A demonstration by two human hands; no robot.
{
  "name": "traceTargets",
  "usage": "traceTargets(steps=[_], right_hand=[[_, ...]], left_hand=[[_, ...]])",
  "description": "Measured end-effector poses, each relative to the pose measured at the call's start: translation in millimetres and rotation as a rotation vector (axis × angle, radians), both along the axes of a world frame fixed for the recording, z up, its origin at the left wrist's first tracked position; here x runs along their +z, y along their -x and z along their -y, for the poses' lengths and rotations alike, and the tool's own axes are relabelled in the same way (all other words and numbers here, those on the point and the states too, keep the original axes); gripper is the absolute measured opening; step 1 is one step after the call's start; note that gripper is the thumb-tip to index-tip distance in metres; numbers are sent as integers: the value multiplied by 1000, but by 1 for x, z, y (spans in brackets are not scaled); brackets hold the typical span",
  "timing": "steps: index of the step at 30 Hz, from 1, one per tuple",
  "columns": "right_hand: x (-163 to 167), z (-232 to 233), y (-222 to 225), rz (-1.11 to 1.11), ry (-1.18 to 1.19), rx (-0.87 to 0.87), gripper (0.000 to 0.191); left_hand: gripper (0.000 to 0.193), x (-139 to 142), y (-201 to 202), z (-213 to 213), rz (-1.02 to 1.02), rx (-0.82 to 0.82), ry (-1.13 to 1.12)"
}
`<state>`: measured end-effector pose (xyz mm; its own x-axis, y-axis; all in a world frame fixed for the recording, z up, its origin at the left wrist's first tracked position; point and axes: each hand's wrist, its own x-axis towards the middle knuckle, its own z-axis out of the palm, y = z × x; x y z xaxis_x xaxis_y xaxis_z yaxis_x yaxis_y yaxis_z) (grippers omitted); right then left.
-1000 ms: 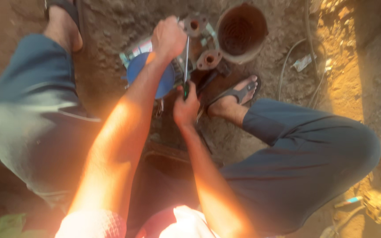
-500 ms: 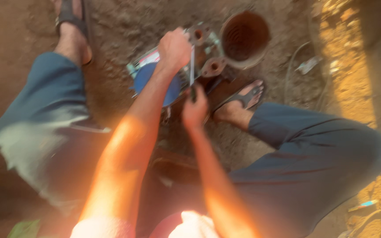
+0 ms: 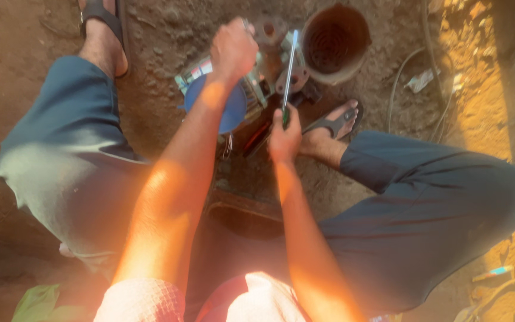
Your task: The person sits on the ground repairing a small water pump motor. They use a wrench to loosen bolts on the rusted motor cover, tap components with a hammer, remove the cover, and then use a screwdriver and wrench on the pump body and its blue fan housing.
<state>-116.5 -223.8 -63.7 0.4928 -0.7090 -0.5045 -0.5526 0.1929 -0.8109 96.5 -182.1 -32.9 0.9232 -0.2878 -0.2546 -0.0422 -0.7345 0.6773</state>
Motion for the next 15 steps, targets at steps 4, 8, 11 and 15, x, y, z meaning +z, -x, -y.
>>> traceTargets(steps=[4,8,11,15], right_hand=[[10,8,0,1,-270,-144,37],[28,27,-2,87,-254,-248,34],[39,36,6,124,-261,-274,32],[46,41,24,92,-302,-340,30]], left_hand=[[29,8,-5,-9,53,37,70],[30,19,11,-6,-77,-10,58],[31,25,35,-1,-112,-109,-24],[30,25,62,3,-109,-180,-43]])
